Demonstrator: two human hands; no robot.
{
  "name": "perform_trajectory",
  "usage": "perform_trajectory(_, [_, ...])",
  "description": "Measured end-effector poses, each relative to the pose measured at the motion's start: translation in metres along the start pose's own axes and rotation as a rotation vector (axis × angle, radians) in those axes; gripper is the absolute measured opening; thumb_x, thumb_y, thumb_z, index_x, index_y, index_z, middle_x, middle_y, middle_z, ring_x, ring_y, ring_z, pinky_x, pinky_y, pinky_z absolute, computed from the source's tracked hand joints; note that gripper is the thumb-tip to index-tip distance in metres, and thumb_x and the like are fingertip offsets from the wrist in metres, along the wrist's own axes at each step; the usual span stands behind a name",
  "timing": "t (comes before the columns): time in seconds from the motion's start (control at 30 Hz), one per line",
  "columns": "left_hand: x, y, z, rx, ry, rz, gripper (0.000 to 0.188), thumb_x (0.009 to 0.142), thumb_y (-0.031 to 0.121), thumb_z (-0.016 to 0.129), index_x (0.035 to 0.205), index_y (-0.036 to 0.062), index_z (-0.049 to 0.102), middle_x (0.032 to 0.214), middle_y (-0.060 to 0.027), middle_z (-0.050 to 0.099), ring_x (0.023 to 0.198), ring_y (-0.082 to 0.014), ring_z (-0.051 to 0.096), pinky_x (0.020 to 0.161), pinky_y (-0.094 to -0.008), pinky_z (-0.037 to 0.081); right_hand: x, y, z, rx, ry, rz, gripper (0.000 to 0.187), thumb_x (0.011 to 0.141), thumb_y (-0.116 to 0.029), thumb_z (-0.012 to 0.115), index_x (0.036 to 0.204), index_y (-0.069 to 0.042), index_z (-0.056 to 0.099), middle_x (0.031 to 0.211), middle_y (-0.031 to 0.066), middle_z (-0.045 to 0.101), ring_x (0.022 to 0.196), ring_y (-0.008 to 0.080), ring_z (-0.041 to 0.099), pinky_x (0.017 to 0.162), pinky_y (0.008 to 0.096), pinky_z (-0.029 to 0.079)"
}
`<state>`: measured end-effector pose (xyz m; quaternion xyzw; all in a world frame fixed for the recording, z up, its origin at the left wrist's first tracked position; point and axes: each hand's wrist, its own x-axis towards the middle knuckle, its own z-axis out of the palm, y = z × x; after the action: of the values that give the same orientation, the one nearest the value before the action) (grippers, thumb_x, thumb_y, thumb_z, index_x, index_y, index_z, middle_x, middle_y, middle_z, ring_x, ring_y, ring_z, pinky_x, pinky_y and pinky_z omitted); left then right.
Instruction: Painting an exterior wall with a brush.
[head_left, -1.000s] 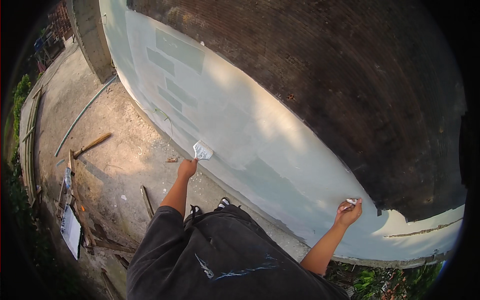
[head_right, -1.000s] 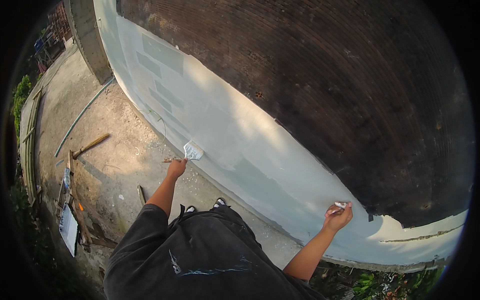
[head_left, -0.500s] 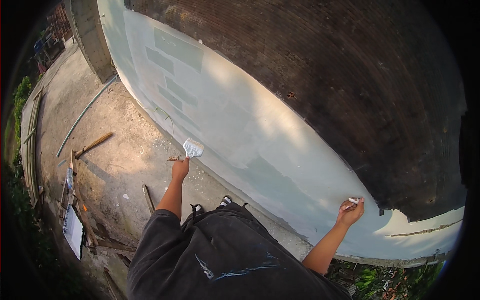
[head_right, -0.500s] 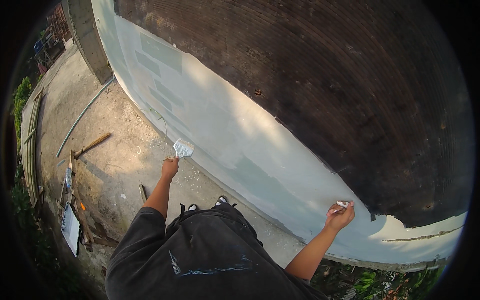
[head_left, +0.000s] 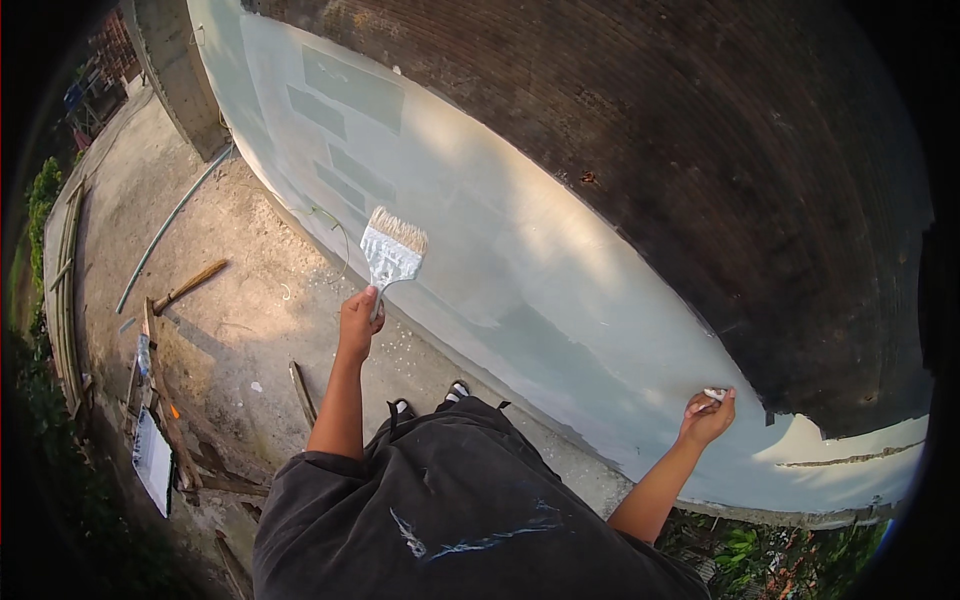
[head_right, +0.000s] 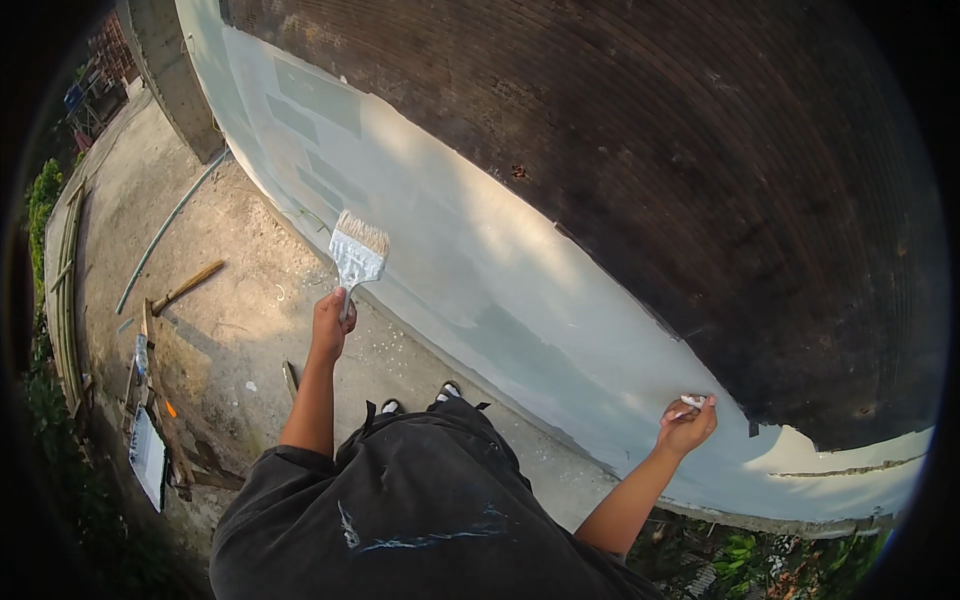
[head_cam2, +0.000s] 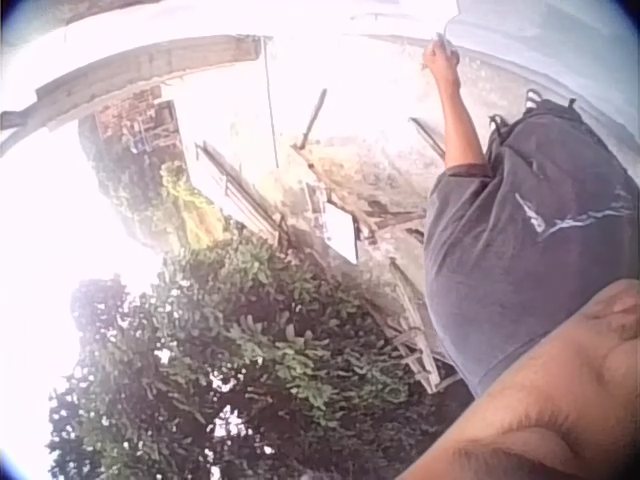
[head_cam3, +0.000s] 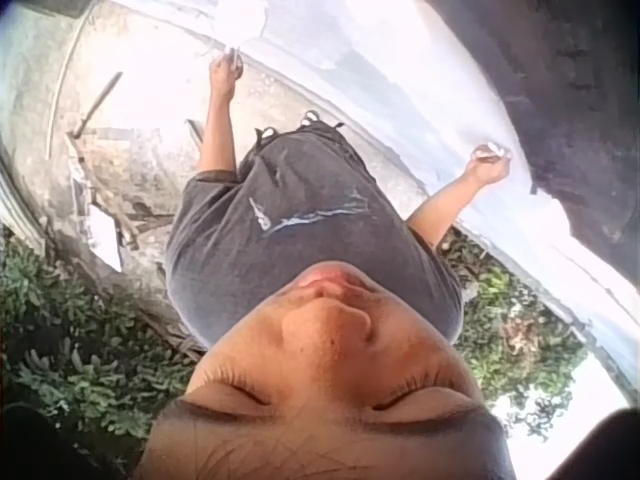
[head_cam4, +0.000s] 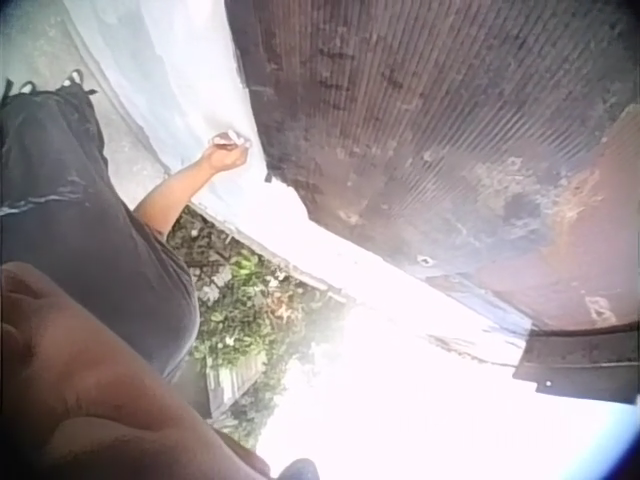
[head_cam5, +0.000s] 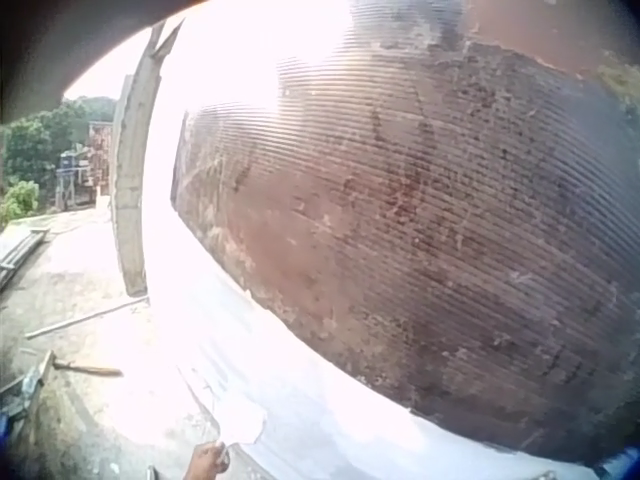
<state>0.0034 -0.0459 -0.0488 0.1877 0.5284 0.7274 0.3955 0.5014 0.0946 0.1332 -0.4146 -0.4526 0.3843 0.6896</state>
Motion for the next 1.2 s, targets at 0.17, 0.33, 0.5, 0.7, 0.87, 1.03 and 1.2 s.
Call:
perform_trajectory(0.17, [0.005, 0.017, 0.039, -0.117, -0.173, 0.089, 0.042, 0.092, 0.038, 0.050, 0.065, 0.0066, 0.049, 0.052, 0.0014, 0.041, 0.042, -0.0073, 0.035, 0.040, -0.0219, 0.025, -0.002, -0.002, 0.002, -0.012, 0.006, 0.005, 0.042, 0.093, -0.033, 0.046, 0.061, -0.006, 0.047, 0.041, 0.0057, 0.043, 0.031, 0.0141, 0.039, 0.029, 0.0244, 0.030])
perform_trajectory(0.33, [0.020, 0.005, 0.077, 0.017, -0.170, 0.020, 0.042, 0.093, 0.042, 0.048, 0.067, 0.0086, 0.048, 0.051, 0.0015, 0.040, 0.042, -0.0067, 0.034, 0.040, -0.0211, 0.025, -0.002, -0.001, 0.000, 0.026, 0.029, 0.012, 0.043, 0.093, -0.034, 0.045, 0.061, -0.006, 0.047, 0.041, 0.0056, 0.044, 0.031, 0.0141, 0.039, 0.029, 0.0244, 0.029])
perform_trajectory(0.5, [0.015, -0.069, 0.062, 0.043, -0.097, -0.202, 0.044, 0.091, 0.046, 0.049, 0.068, 0.0095, 0.050, 0.052, 0.0023, 0.041, 0.042, -0.0062, 0.035, 0.039, -0.0211, 0.025, -0.001, 0.001, 0.001, 0.021, 0.032, 0.009, 0.042, 0.093, -0.034, 0.046, 0.062, -0.005, 0.048, 0.042, 0.0055, 0.044, 0.031, 0.0143, 0.040, 0.029, 0.0248, 0.030])
perform_trajectory(0.7, [-0.008, -0.117, 0.019, 0.373, 0.038, -0.395, 0.048, 0.087, 0.050, 0.053, 0.063, 0.0080, 0.052, 0.051, 0.0004, 0.045, 0.039, -0.0081, 0.039, 0.037, -0.0236, 0.028, -0.002, 0.001, 0.000, -0.008, 0.038, -0.009, 0.042, 0.093, -0.037, 0.046, 0.062, -0.008, 0.045, 0.043, 0.0024, 0.041, 0.032, 0.0127, 0.037, 0.030, 0.0237, 0.027])
perform_trajectory(0.87, [-0.009, -0.129, 0.004, 0.701, 0.053, -0.407, 0.050, 0.086, 0.047, 0.055, 0.061, 0.0041, 0.055, 0.049, -0.0018, 0.047, 0.038, -0.0106, 0.040, 0.037, -0.0267, 0.030, -0.002, 0.002, 0.001, 0.000, 0.035, -0.001, 0.042, 0.093, -0.036, 0.046, 0.062, -0.008, 0.044, 0.043, 0.0024, 0.041, 0.032, 0.0128, 0.038, 0.029, 0.0236, 0.028])
perform_trajectory(1.03, [-0.004, -0.076, 0.044, 0.637, 0.030, -0.341, 0.048, 0.085, 0.039, 0.057, 0.068, -0.0051, 0.062, 0.058, -0.0098, 0.058, 0.053, -0.0177, 0.055, 0.055, -0.0315, 0.044, -0.002, 0.005, -0.001, -0.028, 0.023, -0.022, 0.041, 0.093, -0.036, 0.045, 0.063, -0.008, 0.044, 0.044, 0.0026, 0.041, 0.032, 0.0128, 0.039, 0.029, 0.0236, 0.030])
perform_trajectory(1.2, [-0.026, -0.004, 0.066, 0.522, -0.062, -0.301, 0.042, 0.088, 0.037, 0.056, 0.067, -0.0002, 0.059, 0.055, -0.0028, 0.051, 0.049, -0.0118, 0.046, 0.048, -0.0264, 0.036, -0.001, 0.007, -0.006, -0.002, 0.041, -0.026, 0.041, 0.094, -0.035, 0.044, 0.065, -0.005, 0.048, 0.043, 0.0046, 0.043, 0.032, 0.0136, 0.040, 0.029, 0.0242, 0.030])
